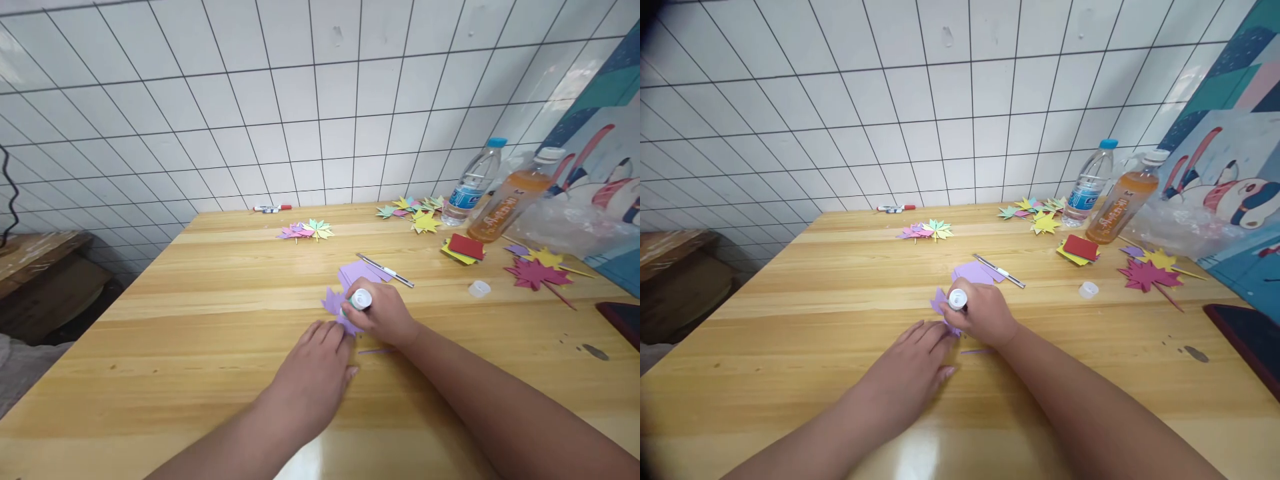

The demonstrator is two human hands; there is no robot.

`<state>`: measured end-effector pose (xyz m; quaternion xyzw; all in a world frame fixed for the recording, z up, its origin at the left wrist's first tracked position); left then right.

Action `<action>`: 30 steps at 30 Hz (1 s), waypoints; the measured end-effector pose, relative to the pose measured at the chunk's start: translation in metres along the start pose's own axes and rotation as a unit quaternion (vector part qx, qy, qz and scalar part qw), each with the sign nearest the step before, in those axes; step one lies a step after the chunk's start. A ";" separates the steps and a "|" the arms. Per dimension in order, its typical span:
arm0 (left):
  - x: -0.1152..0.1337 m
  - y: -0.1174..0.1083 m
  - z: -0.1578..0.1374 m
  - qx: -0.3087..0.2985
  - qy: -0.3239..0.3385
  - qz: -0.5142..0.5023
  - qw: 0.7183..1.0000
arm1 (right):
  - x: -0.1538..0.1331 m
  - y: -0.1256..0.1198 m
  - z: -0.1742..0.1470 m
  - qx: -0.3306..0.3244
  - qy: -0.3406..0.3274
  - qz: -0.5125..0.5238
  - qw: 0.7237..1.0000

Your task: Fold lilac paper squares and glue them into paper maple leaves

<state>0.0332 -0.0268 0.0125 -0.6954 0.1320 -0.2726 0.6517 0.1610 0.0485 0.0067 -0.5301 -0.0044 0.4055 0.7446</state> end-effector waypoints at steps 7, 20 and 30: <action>0.006 0.021 0.003 -0.002 -0.001 0.065 0.998 | -0.001 0.012 0.002 -0.057 0.007 -0.039 0.998; 0.010 0.021 0.003 0.006 -0.025 0.058 0.998 | 0.015 0.007 0.007 -0.046 0.033 -0.093 0.994; 0.002 0.006 0.001 0.005 0.022 0.008 1.000 | 0.018 -0.021 -0.002 0.109 0.068 0.029 0.991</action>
Point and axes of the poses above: each hand's wrist, its own z-axis towards the middle knuckle, its own y-axis out of the palm, x = y × z, the point moved 3 cm from there along z, towards the middle knuckle, and after that the axes turned 2 degrees about -z, right-handed, at the moved point
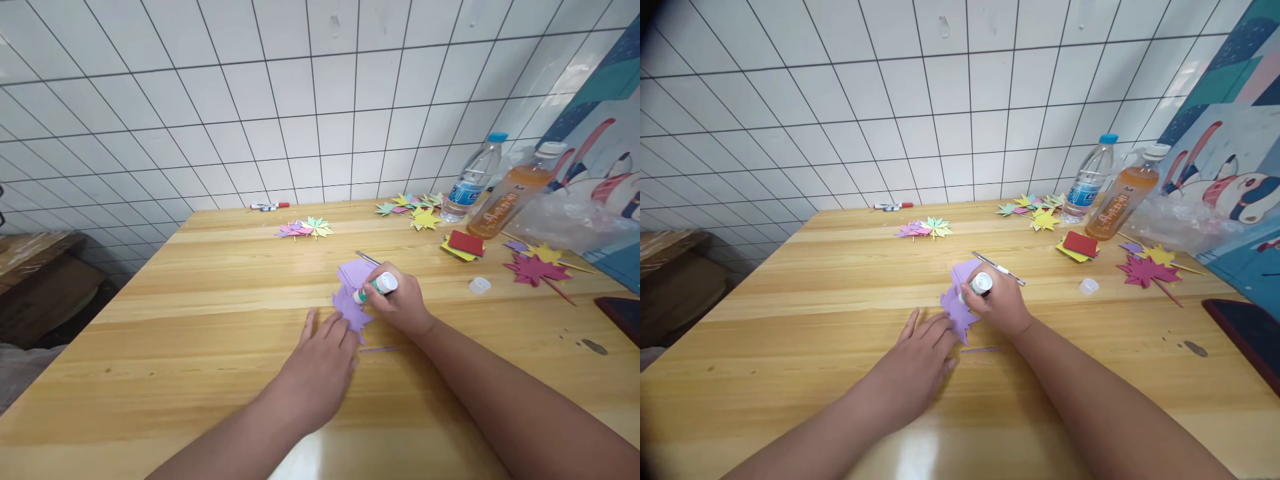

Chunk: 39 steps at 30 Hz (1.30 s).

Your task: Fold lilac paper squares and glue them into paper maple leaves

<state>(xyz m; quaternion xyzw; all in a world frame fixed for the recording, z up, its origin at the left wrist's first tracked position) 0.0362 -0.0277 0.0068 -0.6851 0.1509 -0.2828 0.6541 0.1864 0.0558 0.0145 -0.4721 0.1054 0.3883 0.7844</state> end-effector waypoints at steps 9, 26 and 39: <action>0.008 0.014 0.002 0.008 -0.017 0.013 1.000 | -0.015 0.024 -0.003 -0.165 -0.063 -0.012 0.984; 0.012 0.016 0.003 0.011 -0.019 0.028 0.999 | -0.003 0.027 0.000 -0.167 -0.046 -0.091 0.981; 0.003 0.005 0.000 0.037 0.015 0.022 0.999 | 0.010 0.004 0.002 0.008 0.053 0.024 0.998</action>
Point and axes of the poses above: each hand's wrist, its own z-axis towards the middle knuckle, its own y-axis out of the palm, x = y × z, the point moved 3 cm from there along z, towards the middle knuckle, and after that the axes turned 2 degrees about -z, right-handed, at the moved point
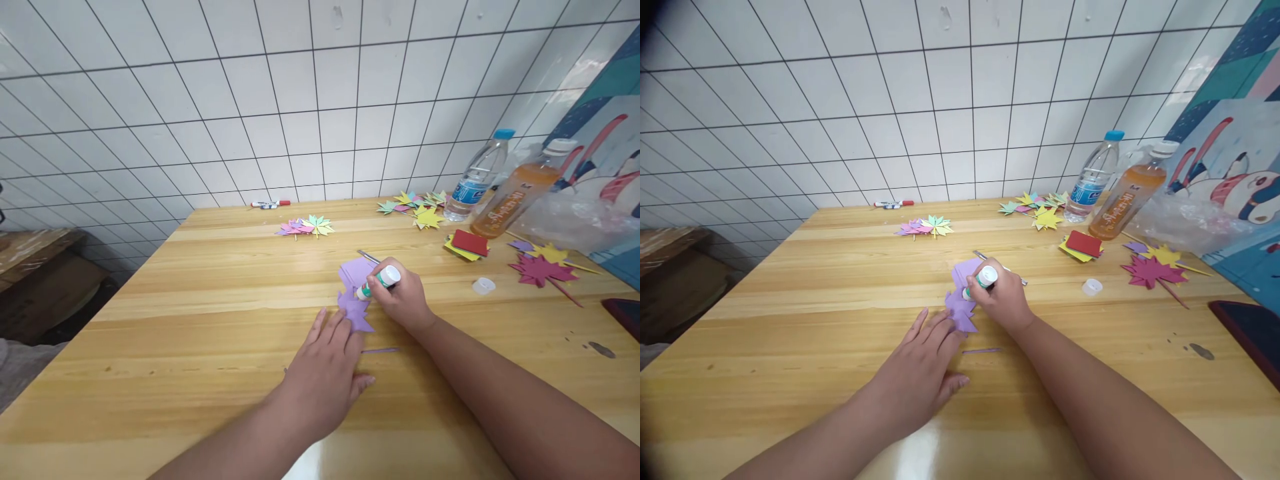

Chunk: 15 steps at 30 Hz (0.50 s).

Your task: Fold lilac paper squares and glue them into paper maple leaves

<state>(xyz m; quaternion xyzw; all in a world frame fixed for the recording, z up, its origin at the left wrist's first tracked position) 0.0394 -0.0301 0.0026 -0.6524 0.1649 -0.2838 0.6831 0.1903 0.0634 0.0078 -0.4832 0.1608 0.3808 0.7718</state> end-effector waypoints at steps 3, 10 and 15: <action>0.005 0.001 -0.001 0.004 0.007 -0.004 1.000 | -0.005 0.000 -0.003 -0.011 -0.038 0.006 0.999; 0.006 -0.006 0.003 -0.005 -0.023 0.004 1.000 | -0.004 0.003 -0.001 -0.012 -0.029 0.019 0.999; 0.006 -0.013 0.003 -0.001 -0.038 -0.002 0.999 | -0.005 0.001 -0.002 -0.020 -0.054 0.018 0.998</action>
Point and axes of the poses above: each hand's wrist, its own z-axis towards the middle knuckle, its own y-axis out of the palm, x = y × z, the point moved 3 cm from there along z, towards the middle knuckle, and after that the axes turned 2 degrees about -z, right-handed, at the moved point
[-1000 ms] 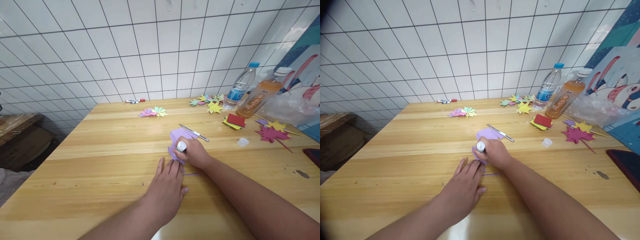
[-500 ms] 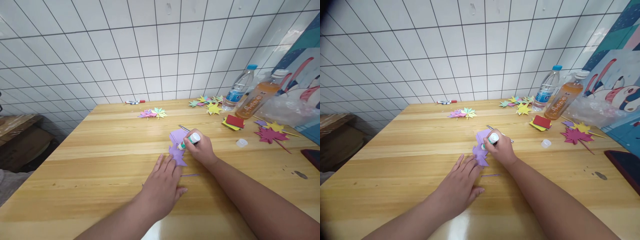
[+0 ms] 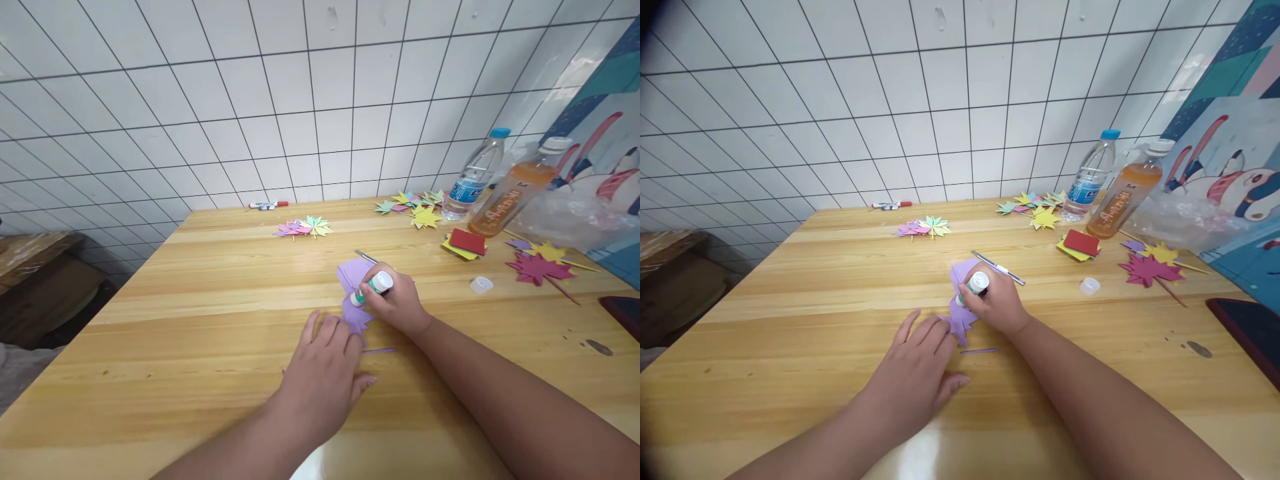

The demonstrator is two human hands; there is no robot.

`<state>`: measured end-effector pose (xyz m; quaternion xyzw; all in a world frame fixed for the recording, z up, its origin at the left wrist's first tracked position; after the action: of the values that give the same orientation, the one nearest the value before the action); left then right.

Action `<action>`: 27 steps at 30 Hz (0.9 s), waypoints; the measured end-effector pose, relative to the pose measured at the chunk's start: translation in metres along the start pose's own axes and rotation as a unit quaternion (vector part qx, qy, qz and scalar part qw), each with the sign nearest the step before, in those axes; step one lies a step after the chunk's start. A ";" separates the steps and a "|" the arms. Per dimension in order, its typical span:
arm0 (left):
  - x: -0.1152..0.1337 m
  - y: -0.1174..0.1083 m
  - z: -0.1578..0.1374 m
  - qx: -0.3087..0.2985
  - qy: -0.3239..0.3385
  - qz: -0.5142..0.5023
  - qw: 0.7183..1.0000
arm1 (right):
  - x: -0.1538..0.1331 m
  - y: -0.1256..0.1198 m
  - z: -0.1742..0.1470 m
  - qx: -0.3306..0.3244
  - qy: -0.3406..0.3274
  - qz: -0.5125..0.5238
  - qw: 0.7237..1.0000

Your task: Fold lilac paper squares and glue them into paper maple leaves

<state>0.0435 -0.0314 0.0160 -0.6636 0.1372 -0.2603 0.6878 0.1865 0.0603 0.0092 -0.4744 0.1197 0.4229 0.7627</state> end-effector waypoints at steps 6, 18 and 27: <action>0.004 0.013 0.000 0.005 0.024 0.021 0.999 | -0.006 0.010 -0.001 -0.108 -0.050 -0.029 0.992; 0.000 0.020 0.001 -0.014 0.002 -0.003 1.000 | -0.005 0.022 0.001 -0.168 -0.037 -0.090 0.981; 0.001 0.012 0.000 -0.020 0.014 -0.017 1.000 | 0.000 0.021 0.003 -0.157 -0.031 -0.134 0.978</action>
<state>0.0465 -0.0319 0.0045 -0.6757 0.1406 -0.2779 0.6682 0.1700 0.0668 -0.0028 -0.5867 -0.0370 0.3448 0.7318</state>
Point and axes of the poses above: each hand's wrist, its own z-axis towards the middle knuckle, its own y-axis out of the palm, x = y × z, the point moved 3 cm from there along z, towards the middle knuckle, and after that the axes turned 2 degrees about -z, right-handed, at the moved point
